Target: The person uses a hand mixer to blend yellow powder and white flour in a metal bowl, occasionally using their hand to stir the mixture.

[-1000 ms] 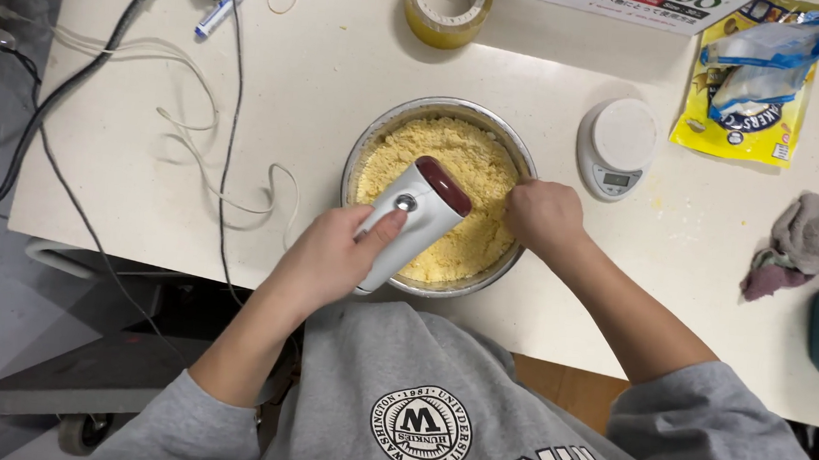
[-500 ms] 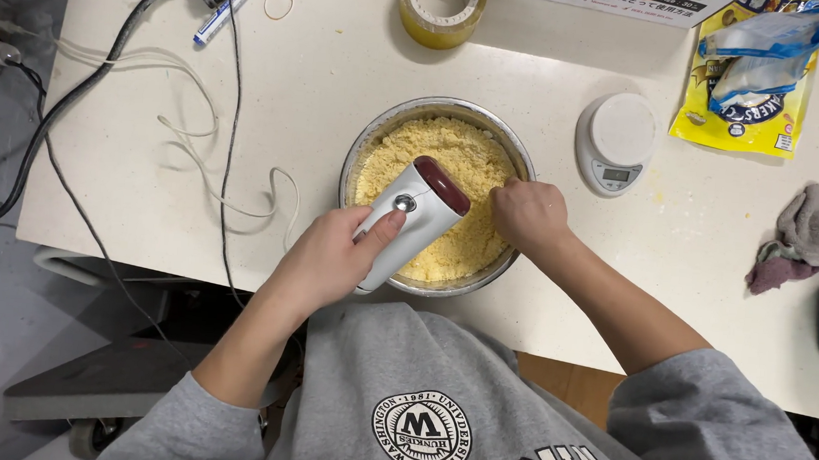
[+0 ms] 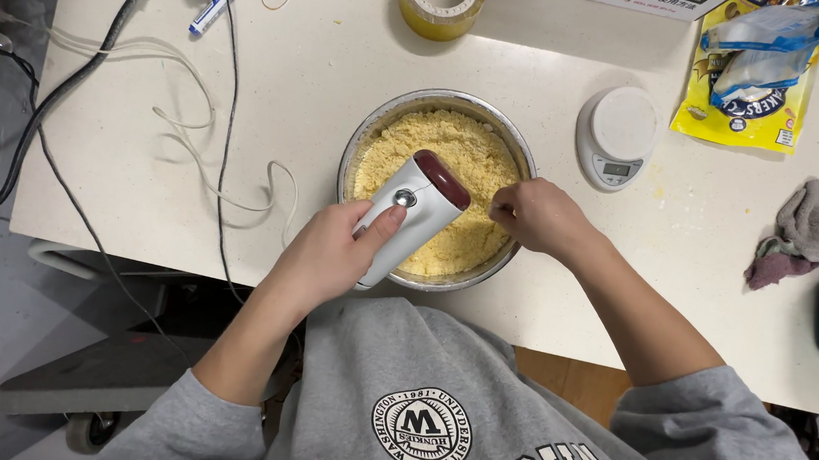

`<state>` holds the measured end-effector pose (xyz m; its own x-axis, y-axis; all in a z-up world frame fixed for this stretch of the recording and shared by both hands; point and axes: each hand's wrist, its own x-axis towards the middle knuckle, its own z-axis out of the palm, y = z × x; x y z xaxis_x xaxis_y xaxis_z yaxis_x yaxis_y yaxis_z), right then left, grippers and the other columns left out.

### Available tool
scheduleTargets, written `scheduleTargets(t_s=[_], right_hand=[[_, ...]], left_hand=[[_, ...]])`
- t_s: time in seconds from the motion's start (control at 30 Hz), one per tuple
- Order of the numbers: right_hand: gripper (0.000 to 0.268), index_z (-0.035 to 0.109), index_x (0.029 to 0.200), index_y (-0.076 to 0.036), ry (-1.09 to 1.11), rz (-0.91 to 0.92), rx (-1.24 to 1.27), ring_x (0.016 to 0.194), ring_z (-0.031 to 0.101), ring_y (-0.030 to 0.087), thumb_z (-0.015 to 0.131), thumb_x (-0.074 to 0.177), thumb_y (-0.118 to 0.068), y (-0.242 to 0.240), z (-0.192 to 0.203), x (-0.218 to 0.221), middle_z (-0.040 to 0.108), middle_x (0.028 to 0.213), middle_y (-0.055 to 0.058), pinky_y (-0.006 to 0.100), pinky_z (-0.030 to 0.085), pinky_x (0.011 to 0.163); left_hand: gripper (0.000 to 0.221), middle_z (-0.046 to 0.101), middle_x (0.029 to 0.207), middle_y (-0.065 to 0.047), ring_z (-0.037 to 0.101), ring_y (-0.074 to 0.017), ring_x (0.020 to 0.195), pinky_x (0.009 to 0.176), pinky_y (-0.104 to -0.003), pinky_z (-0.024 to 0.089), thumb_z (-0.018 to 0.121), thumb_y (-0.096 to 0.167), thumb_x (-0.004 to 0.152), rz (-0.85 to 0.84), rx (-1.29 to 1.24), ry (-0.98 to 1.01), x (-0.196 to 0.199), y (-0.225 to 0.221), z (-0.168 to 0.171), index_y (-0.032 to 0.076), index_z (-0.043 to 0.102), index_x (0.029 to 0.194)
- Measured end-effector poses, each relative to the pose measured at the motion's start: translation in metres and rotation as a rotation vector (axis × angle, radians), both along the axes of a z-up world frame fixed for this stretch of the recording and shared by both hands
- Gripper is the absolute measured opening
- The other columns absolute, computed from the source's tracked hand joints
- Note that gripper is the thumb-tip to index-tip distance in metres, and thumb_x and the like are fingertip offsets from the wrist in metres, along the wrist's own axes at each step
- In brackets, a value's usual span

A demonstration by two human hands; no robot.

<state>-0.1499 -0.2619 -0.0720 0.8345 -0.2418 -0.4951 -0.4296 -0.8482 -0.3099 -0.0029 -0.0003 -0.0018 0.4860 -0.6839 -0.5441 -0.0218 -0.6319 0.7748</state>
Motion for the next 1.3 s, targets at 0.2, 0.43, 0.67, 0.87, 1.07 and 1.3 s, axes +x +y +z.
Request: scheduleTargets(t_s=[0.2, 0.43, 0.67, 0.87, 1.07, 1.3], right_hand=[[0.022, 0.080, 0.097, -0.012, 0.005, -0.023, -0.003, 0.077, 0.073, 0.025, 0.080, 0.085, -0.029, -0.008, -0.008, -0.004, 0.076, 0.090, 0.009, 0.040, 0.059, 0.076], [0.022, 0.081, 0.103, -0.025, 0.132, 0.106, -0.121, 0.089, 0.072, 0.024, 0.074, 0.082, -0.022, -0.003, 0.007, -0.002, 0.076, 0.094, 0.003, 0.041, 0.057, 0.076], [0.012, 0.080, 0.092, -0.021, 0.338, 0.192, -0.183, 0.087, 0.073, 0.026, 0.071, 0.085, -0.021, 0.012, 0.005, 0.005, 0.076, 0.090, 0.005, 0.042, 0.058, 0.075], [0.009, 0.077, 0.084, -0.009, 0.358, 0.270, -0.296, 0.086, 0.075, 0.030, 0.069, 0.081, -0.012, 0.027, -0.025, -0.001, 0.076, 0.089, 0.012, 0.042, 0.059, 0.073], [0.010, 0.076, 0.083, -0.009, 0.275, 0.309, -0.322, 0.084, 0.076, 0.029, 0.067, 0.084, -0.011, 0.034, -0.037, -0.001, 0.076, 0.088, 0.012, 0.041, 0.060, 0.070], [0.008, 0.076, 0.084, -0.008, 0.367, 0.254, -0.274, 0.085, 0.075, 0.029, 0.070, 0.082, -0.012, 0.034, -0.026, 0.004, 0.076, 0.089, 0.012, 0.041, 0.059, 0.073]], left_hand=[[0.063, 0.058, 0.052, -0.004, 0.060, -0.0138, 0.047, 0.046, -0.031, 0.046, 0.050, 0.060, 0.096, -0.009, 0.018, 0.000, 0.000, 0.001, 0.000, 0.002, 0.071, 0.082], [0.061, 0.070, 0.063, -0.010, 0.069, -0.0170, 0.057, 0.053, -0.033, 0.052, 0.050, 0.058, 0.096, -0.006, -0.075, -0.045, -0.002, 0.003, -0.003, 0.001, 0.073, 0.091], [0.061, 0.071, 0.065, -0.012, 0.070, -0.0198, 0.059, 0.055, -0.035, 0.053, 0.052, 0.057, 0.096, -0.011, -0.052, -0.048, -0.004, 0.001, 0.001, 0.000, 0.073, 0.091], [0.059, 0.071, 0.065, -0.012, 0.069, -0.0196, 0.059, 0.055, -0.035, 0.052, 0.053, 0.056, 0.095, -0.007, -0.029, -0.054, -0.005, -0.001, 0.004, 0.001, 0.073, 0.092], [0.061, 0.070, 0.064, -0.011, 0.069, -0.0180, 0.057, 0.054, -0.034, 0.052, 0.052, 0.058, 0.095, 0.009, -0.051, -0.037, -0.005, 0.002, 0.002, 0.001, 0.073, 0.091], [0.064, 0.064, 0.057, -0.009, 0.065, -0.0178, 0.052, 0.050, -0.035, 0.051, 0.050, 0.061, 0.095, 0.000, 0.027, -0.032, -0.003, 0.001, 0.002, 0.001, 0.072, 0.085]])
